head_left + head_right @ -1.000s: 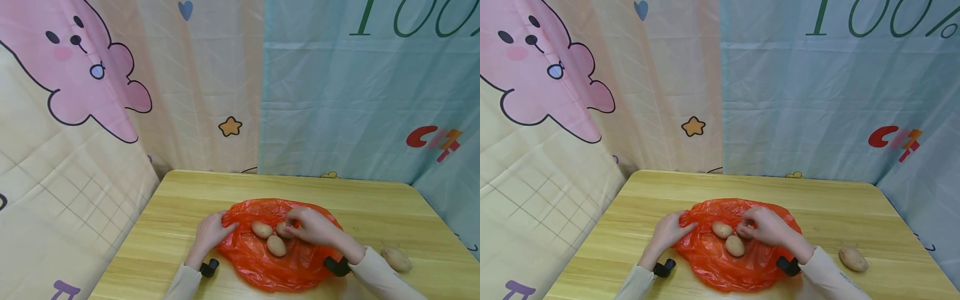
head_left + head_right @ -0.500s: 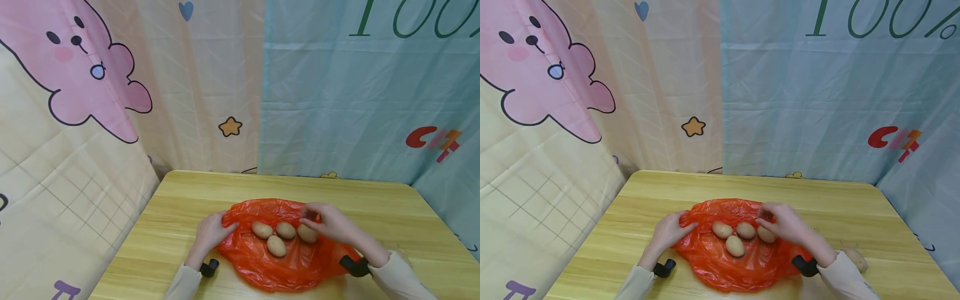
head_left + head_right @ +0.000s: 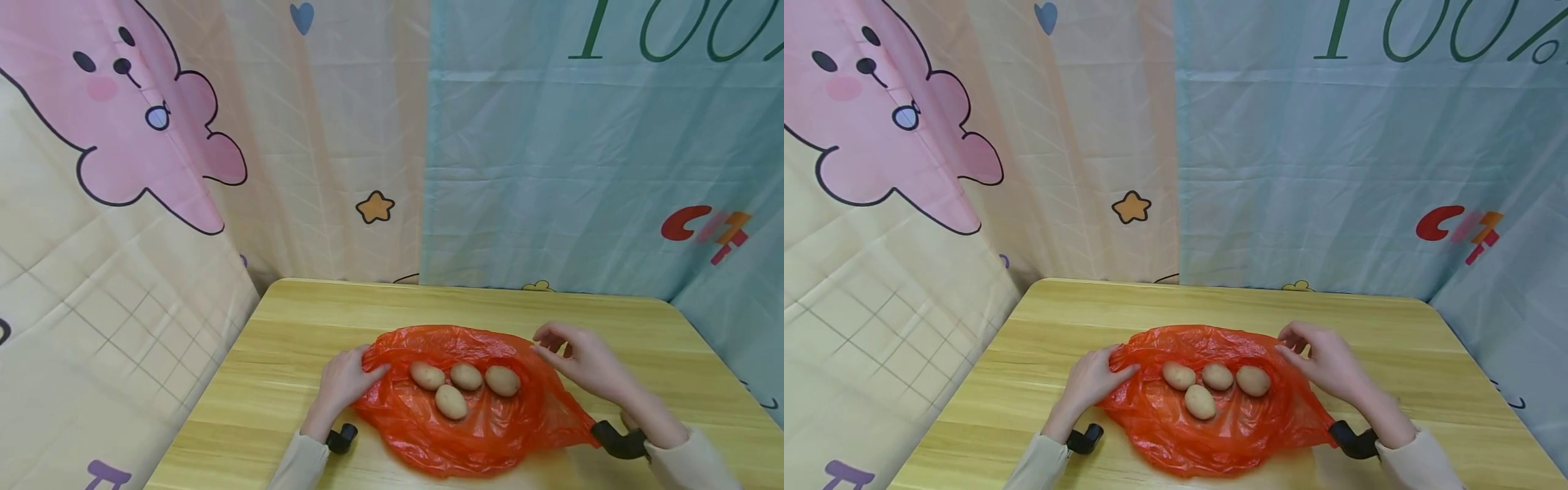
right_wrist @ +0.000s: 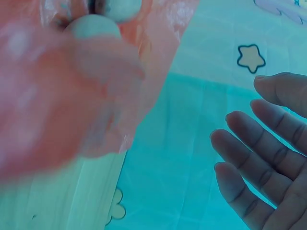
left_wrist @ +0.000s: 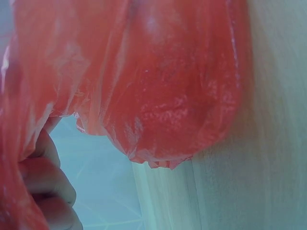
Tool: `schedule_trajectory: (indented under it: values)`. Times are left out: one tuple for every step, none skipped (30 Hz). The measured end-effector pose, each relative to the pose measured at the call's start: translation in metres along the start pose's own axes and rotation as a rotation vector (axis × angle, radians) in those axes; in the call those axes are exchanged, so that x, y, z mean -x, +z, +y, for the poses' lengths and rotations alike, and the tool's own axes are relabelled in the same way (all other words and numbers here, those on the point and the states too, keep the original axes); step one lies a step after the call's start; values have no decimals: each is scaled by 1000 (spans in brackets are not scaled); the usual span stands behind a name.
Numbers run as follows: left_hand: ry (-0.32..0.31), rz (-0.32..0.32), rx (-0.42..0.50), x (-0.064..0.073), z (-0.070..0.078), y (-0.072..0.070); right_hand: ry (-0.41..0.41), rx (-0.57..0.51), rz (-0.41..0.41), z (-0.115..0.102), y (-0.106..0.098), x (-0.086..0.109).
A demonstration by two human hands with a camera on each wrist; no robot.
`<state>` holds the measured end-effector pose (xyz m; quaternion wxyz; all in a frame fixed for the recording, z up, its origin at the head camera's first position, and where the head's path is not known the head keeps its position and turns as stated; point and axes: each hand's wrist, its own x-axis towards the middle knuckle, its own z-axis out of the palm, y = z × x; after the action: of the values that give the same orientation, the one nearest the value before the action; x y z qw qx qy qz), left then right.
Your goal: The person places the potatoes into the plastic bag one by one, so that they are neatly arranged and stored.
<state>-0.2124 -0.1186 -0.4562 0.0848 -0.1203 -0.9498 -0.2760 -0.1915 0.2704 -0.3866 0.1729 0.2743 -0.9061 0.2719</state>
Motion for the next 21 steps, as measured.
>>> schedule_trajectory:
  values:
    - [-2,0,0,0,0,0,1,7,8,1,-1,2]
    - [0,-1,1,0,0,0,4,15,19,2,-3,4]
    - [1,-3,1,0,0,0,8,21,26,3,-4,5]
    - [3,-4,0,0,0,0,15,27,33,4,-6,7]
    - [0,-5,-1,0,0,0,26,31,39,5,-8,9]
    - [-2,-6,-2,0,0,0,37,36,47,7,-10,11]
    - [-3,-6,-4,0,-1,0,50,40,54,8,-12,13]
    - [-3,-7,-3,0,0,0,64,44,59,9,-14,15]
    - [0,-5,-4,0,-1,0,80,47,62,11,-16,16]
    - [-2,-5,-3,0,-1,0,96,47,66,12,-18,18]
    - [-4,-4,0,0,-1,0,110,48,72,14,-20,20]
    - [-6,-3,3,0,0,0,122,50,76,16,-22,22]
    - [-2,-3,4,0,-1,0,131,47,80,18,-24,24]
    - [-4,-4,7,0,-1,0,145,49,84,19,-26,27]
    - [-3,-5,10,0,-1,0,157,50,88,21,-27,29]
    - [-8,-6,11,0,-1,0,168,52,92,23,-29,31]
    - [-6,-6,10,0,-1,0,177,54,95,25,-30,33]
    - [-5,-7,8,0,-1,0,186,57,97,27,-32,35]
    - [-4,-8,7,0,-1,0,195,61,101,29,-33,38]
    - [-5,-9,8,0,-1,0,205,69,104,31,-35,40]
    - [-4,-9,6,-1,-1,0,211,75,107,33,-36,42]
